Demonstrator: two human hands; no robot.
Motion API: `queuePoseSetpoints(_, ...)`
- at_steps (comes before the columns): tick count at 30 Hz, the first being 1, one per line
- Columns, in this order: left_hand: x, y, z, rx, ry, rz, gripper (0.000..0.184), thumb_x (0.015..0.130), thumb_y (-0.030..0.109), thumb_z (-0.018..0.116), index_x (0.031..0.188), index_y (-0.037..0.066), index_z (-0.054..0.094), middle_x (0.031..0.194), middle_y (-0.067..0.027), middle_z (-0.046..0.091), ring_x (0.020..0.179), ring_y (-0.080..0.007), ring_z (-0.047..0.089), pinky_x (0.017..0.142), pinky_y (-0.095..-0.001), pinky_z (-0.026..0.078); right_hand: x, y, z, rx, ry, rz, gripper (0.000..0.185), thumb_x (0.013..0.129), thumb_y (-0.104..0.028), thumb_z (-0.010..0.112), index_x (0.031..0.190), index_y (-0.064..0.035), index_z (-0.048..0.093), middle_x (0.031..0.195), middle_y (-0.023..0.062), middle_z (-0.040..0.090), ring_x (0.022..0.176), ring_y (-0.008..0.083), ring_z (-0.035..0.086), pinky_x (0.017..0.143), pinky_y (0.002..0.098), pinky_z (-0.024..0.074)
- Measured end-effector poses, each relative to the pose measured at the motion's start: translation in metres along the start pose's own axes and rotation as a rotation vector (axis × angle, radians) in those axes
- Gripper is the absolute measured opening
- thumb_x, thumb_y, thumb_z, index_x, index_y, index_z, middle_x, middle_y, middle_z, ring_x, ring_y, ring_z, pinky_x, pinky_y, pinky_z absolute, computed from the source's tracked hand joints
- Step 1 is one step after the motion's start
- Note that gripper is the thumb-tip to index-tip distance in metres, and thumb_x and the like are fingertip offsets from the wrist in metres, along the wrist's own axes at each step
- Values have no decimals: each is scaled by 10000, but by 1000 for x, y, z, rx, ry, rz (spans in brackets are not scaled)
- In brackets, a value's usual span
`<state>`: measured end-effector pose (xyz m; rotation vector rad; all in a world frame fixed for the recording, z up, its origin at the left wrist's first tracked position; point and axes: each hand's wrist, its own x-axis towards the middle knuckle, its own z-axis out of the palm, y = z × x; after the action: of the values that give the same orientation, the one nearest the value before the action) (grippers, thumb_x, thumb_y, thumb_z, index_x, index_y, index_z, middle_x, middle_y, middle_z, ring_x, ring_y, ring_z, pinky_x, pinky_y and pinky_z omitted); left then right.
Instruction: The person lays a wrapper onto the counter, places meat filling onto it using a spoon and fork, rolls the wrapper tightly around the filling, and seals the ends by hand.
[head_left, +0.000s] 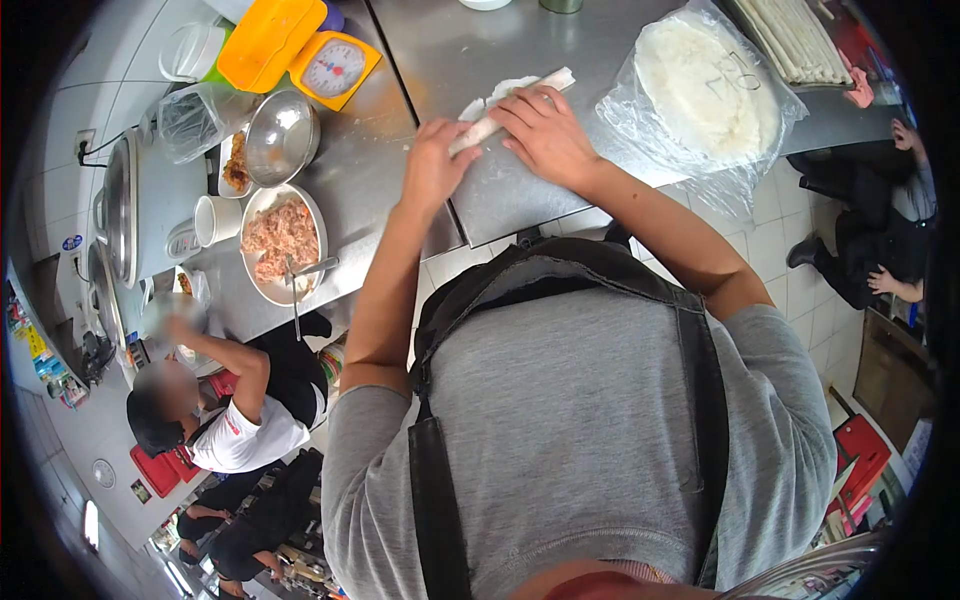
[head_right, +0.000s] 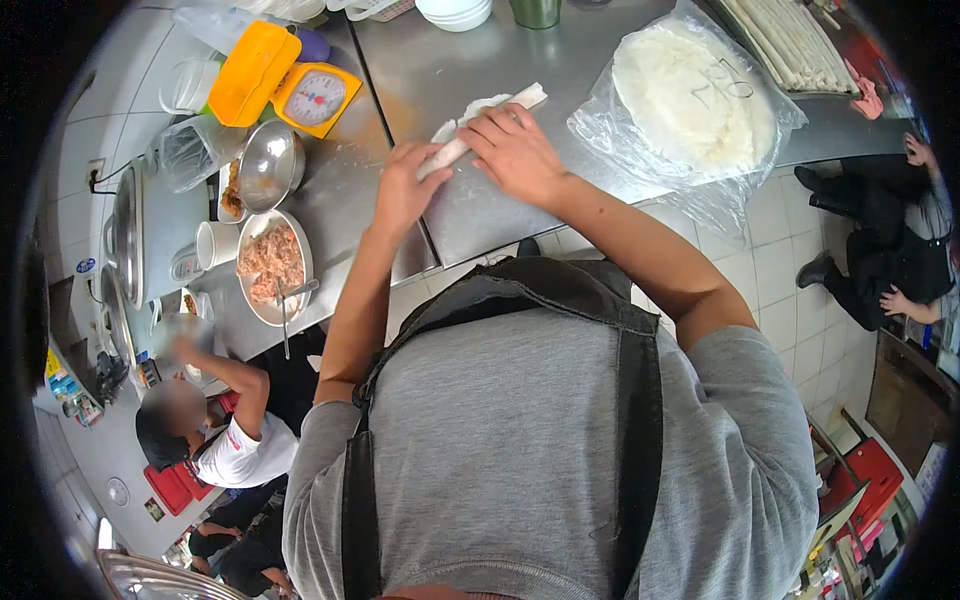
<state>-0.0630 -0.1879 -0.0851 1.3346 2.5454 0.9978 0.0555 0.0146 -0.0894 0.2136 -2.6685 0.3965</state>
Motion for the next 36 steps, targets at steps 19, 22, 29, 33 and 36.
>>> queuePoseSetpoints(19, 27, -118, -216, 835, -247, -536, 460, 915, 141, 519, 1312, 268, 715, 1345, -43, 687, 1350, -285, 493, 1135, -625, 280, -41, -33, -21, 90, -186, 55, 656, 935, -377, 685, 1497, -112, 474, 1522, 68, 478, 1514, 315, 303, 1246, 601, 172)
queuePoseSetpoints(22, 43, -147, -203, 862, -466, -612, 556, 921, 159, 476, 1443, 292, 611, 1468, -55, 605, 1408, -301, 454, 1206, -643, 192, -42, -33, -21, 87, -176, 58, 655, 929, -370, 693, 1493, -112, 480, 1521, 67, 481, 1509, 315, 311, 1245, 599, 175)
queuePoseSetpoints(29, 29, -137, -212, 669, -435, -508, 266, 934, 252, 584, 1013, 247, 838, 1104, -25, 783, 1129, -237, 678, 1026, -525, 320, -42, -33, -24, 98, -169, 54, 664, 920, -352, 703, 1497, -115, 478, 1518, 70, 482, 1500, 318, 331, 1245, 592, 179)
queuePoseSetpoints(33, 27, -48, -193, 293, -168, -131, 329, 869, 44, 586, 984, 219, 839, 989, -8, 793, 1043, -235, 674, 1038, -492, 326, -44, -31, -21, 98, -172, 54, 678, 909, -345, 707, 1502, -116, 471, 1517, 70, 480, 1500, 316, 333, 1243, 589, 184)
queuePoseSetpoints(36, 28, 12, -117, 182, -201, 157, 485, 797, -46, 553, 1114, 217, 808, 1146, 9, 767, 1144, -251, 618, 1070, -497, 347, -44, -31, -21, 99, -172, 52, 673, 909, -347, 704, 1500, -120, 475, 1520, 69, 480, 1501, 311, 334, 1241, 589, 187)
